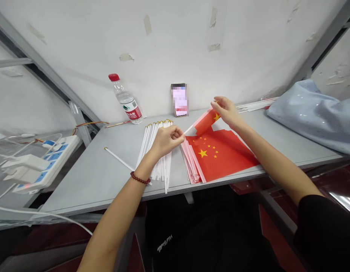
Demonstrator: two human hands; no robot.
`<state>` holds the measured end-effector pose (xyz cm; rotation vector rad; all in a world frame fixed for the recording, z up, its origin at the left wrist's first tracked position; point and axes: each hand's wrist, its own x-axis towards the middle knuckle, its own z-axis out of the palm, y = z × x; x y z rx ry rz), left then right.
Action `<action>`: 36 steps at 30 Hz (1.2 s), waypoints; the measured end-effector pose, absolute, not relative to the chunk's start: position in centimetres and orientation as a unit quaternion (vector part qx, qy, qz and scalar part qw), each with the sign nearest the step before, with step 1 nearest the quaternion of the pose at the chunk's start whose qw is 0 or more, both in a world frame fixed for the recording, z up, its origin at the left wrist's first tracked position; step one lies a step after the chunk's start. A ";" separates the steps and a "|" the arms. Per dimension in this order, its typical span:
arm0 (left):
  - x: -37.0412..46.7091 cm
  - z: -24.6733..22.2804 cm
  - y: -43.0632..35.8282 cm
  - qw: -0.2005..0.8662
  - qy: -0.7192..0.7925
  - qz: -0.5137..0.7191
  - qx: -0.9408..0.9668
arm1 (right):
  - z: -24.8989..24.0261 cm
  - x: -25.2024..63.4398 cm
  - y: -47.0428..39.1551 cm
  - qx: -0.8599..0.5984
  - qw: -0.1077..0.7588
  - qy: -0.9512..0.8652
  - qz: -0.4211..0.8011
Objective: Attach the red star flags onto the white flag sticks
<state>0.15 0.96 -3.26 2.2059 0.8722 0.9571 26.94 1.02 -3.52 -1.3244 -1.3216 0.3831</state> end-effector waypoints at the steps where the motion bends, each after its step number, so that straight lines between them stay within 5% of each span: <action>1: 0.1 -3.3 1.0 0.288 0.320 0.360 0.828 | -3.4 27.0 1.0 -0.556 0.584 -0.559 0.193; 21: -1.4 -1.7 1.6 0.606 0.225 0.360 0.673 | -1.7 31.5 1.4 -0.567 0.712 -0.377 0.171; 28: -1.0 -1.8 1.4 0.605 0.241 0.292 0.701 | -1.7 27.3 -1.0 -0.598 0.597 -0.422 0.329; 36: -0.4 -2.7 1.3 0.621 0.183 0.101 0.756 | -3.3 22.0 -2.3 -0.488 0.334 -0.612 0.525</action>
